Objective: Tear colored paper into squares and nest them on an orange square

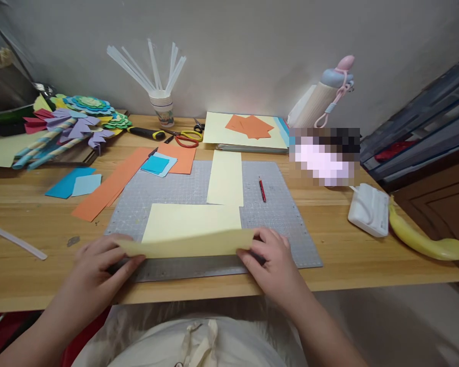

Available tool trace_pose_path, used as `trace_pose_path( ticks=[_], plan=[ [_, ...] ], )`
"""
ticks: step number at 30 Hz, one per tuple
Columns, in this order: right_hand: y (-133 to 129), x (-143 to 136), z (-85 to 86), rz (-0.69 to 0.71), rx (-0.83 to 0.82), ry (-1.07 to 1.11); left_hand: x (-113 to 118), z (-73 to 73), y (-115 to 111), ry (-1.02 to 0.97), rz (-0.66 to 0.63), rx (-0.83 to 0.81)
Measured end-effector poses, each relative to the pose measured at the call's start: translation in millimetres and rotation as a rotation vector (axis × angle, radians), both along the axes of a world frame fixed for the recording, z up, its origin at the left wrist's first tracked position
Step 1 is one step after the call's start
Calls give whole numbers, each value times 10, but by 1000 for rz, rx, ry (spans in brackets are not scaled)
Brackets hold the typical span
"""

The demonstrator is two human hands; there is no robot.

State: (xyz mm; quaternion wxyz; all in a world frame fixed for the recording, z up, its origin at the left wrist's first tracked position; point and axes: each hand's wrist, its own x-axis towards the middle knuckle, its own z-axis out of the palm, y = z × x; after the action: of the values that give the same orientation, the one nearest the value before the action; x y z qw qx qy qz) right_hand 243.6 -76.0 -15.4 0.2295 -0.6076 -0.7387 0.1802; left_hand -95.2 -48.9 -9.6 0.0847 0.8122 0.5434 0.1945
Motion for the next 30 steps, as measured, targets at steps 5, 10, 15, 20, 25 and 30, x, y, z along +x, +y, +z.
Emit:
trace_pose_path(
  ticks=[5,10,15,20,25,30],
  plan=[
    [104,-141,-39,-183,-10,-64,268,2,28,90,269,52],
    [139,-204,-53,-212,22,-146,498,-4,-80,118,-64,316],
    [139,-188,-38,-227,46,-123,569,6,-89,131,-214,200],
    [-41,-404,62,-221,415,-155,571,3,-60,141,-209,137],
    [-243,-806,95,126,299,-193,573,-3,-66,145,-206,121],
    [-272,-974,12,127,224,-242,570,-2,-67,125,-206,140]
  ],
)
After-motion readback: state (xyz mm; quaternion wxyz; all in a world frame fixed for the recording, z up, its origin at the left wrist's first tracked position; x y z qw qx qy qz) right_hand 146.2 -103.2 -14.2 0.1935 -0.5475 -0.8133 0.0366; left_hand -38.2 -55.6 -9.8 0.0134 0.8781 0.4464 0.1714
